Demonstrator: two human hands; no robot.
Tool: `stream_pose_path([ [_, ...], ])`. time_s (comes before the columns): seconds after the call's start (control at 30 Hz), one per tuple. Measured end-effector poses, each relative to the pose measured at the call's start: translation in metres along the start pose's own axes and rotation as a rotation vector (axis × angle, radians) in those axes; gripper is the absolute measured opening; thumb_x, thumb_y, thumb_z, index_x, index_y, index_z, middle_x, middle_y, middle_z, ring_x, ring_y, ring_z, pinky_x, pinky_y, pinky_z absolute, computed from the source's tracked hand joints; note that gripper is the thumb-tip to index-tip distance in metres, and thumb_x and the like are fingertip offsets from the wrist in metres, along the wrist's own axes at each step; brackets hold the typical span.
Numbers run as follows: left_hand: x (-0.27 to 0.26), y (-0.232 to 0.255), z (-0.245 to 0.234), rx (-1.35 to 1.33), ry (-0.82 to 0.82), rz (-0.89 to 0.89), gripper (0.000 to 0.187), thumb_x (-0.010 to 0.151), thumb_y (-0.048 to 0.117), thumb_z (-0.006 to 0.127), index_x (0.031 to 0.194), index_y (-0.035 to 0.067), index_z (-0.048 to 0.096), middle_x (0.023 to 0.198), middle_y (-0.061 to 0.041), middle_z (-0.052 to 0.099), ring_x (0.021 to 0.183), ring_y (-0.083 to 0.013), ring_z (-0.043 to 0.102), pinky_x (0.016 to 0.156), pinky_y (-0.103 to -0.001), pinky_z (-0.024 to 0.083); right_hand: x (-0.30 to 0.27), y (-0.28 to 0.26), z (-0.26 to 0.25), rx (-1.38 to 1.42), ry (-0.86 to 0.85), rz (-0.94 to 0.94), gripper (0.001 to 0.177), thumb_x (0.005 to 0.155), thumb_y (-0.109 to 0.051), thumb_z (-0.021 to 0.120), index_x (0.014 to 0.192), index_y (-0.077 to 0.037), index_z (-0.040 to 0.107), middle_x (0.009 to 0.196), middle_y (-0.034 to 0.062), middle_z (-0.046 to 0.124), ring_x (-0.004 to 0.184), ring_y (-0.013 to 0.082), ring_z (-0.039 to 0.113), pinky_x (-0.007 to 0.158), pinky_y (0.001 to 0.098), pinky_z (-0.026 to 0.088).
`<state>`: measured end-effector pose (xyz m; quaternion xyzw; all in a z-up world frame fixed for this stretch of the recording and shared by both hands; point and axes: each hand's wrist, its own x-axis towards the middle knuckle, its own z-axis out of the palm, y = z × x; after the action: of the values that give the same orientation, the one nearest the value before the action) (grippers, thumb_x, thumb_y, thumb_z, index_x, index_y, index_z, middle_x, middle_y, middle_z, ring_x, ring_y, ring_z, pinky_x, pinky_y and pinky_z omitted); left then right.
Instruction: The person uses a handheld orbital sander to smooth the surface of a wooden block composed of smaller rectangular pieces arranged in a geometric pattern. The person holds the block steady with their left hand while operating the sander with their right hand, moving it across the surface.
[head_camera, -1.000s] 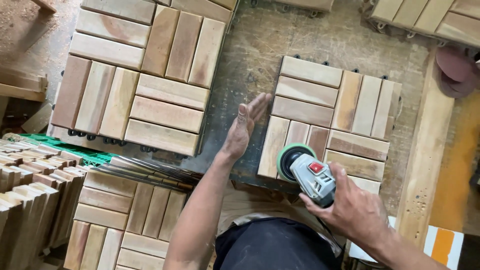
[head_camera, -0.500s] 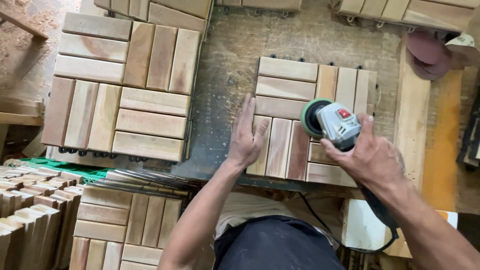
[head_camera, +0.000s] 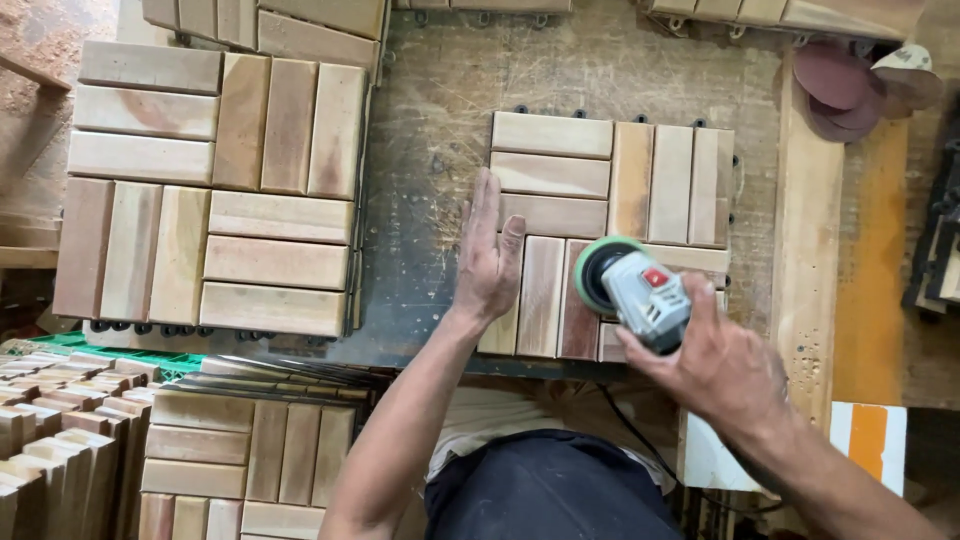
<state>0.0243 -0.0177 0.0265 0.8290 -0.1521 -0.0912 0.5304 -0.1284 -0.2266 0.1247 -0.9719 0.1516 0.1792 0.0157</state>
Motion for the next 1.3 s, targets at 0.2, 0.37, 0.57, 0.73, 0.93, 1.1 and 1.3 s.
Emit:
stream_pose_path([
  [0.2, -0.002, -0.002, 0.000, 0.026, 0.002, 0.026, 0.084, 0.103, 0.067, 0.012, 0.163, 0.008, 0.012, 0.174, -0.013, 0.008, 0.163, -0.0255, 0.009, 0.133, -0.046, 0.002, 0.057, -0.015, -0.047, 0.120, -0.044, 0.228, 0.108, 0.090, -0.077, 0.047, 0.160, 0.002, 0.026, 0.085, 0.0276, 0.072, 0.082, 0.0464, 0.076, 0.069, 0.0604, 0.065],
  [0.37, -0.003, -0.001, 0.000, 0.006, 0.005, 0.027, 0.085, 0.103, 0.067, 0.011, 0.163, 0.008, 0.014, 0.173, -0.014, 0.010, 0.163, -0.0263, 0.010, 0.133, -0.047, 0.003, 0.041, -0.029, -0.043, 0.154, -0.085, 0.192, 0.096, 0.089, -0.074, 0.050, 0.153, -0.006, 0.031, 0.084, 0.0185, 0.073, 0.068, 0.0354, 0.076, 0.056, 0.0496, 0.066],
  [0.57, -0.003, -0.004, 0.000, 0.014, 0.026, 0.064, 0.082, 0.105, 0.065, 0.012, 0.163, 0.008, 0.016, 0.174, -0.014, 0.012, 0.163, -0.0261, 0.011, 0.134, -0.048, 0.004, 0.009, -0.040, -0.007, 0.079, -0.016, 0.028, 0.103, 0.081, -0.082, 0.049, 0.150, -0.006, 0.034, 0.069, 0.0101, 0.069, 0.046, 0.0209, 0.069, 0.034, 0.0363, 0.061],
  [0.73, -0.007, -0.007, 0.002, 0.049, 0.048, 0.103, 0.079, 0.107, 0.062, 0.012, 0.164, 0.008, 0.017, 0.174, -0.014, 0.013, 0.164, -0.0274, 0.012, 0.134, -0.048, 0.007, -0.004, -0.044, -0.004, 0.087, -0.053, 0.086, 0.109, 0.077, -0.087, 0.049, 0.152, -0.011, 0.032, 0.086, 0.0187, 0.076, 0.071, 0.0427, 0.077, 0.058, 0.0600, 0.062],
  [0.93, -0.011, -0.008, 0.004, 0.191, 0.025, 0.259, 0.067, 0.113, 0.050, 0.016, 0.165, 0.008, 0.016, 0.175, -0.013, 0.013, 0.165, -0.0268, 0.012, 0.137, -0.049, 0.003, 0.006, -0.028, -0.033, 0.236, -0.114, 0.224, 0.107, 0.085, -0.075, 0.050, 0.159, -0.001, 0.026, 0.097, 0.0230, 0.071, 0.072, 0.0369, 0.079, 0.052, 0.0497, 0.070],
  [1.1, -0.008, -0.007, 0.008, 0.399, -0.036, 0.292, 0.075, 0.110, 0.055, 0.017, 0.164, 0.003, 0.015, 0.174, -0.014, 0.011, 0.164, -0.0264, 0.007, 0.136, -0.048, 0.001, 0.010, -0.003, -0.048, 0.313, -0.174, 0.424, 0.100, 0.086, -0.075, 0.049, 0.156, -0.009, 0.023, 0.119, 0.0308, 0.066, 0.104, 0.0509, 0.070, 0.083, 0.0639, 0.060],
  [1.3, -0.007, -0.007, 0.015, 0.751, -0.081, 0.307, 0.082, 0.108, 0.060, 0.029, 0.164, 0.001, 0.019, 0.172, -0.016, 0.007, 0.161, -0.0288, 0.001, 0.133, -0.047, -0.003, -0.004, 0.018, -0.068, 0.417, -0.204, 0.646, 0.093, 0.089, -0.067, 0.055, 0.155, -0.009, 0.026, 0.128, 0.0324, 0.063, 0.116, 0.0527, 0.062, 0.094, 0.0632, 0.051],
])
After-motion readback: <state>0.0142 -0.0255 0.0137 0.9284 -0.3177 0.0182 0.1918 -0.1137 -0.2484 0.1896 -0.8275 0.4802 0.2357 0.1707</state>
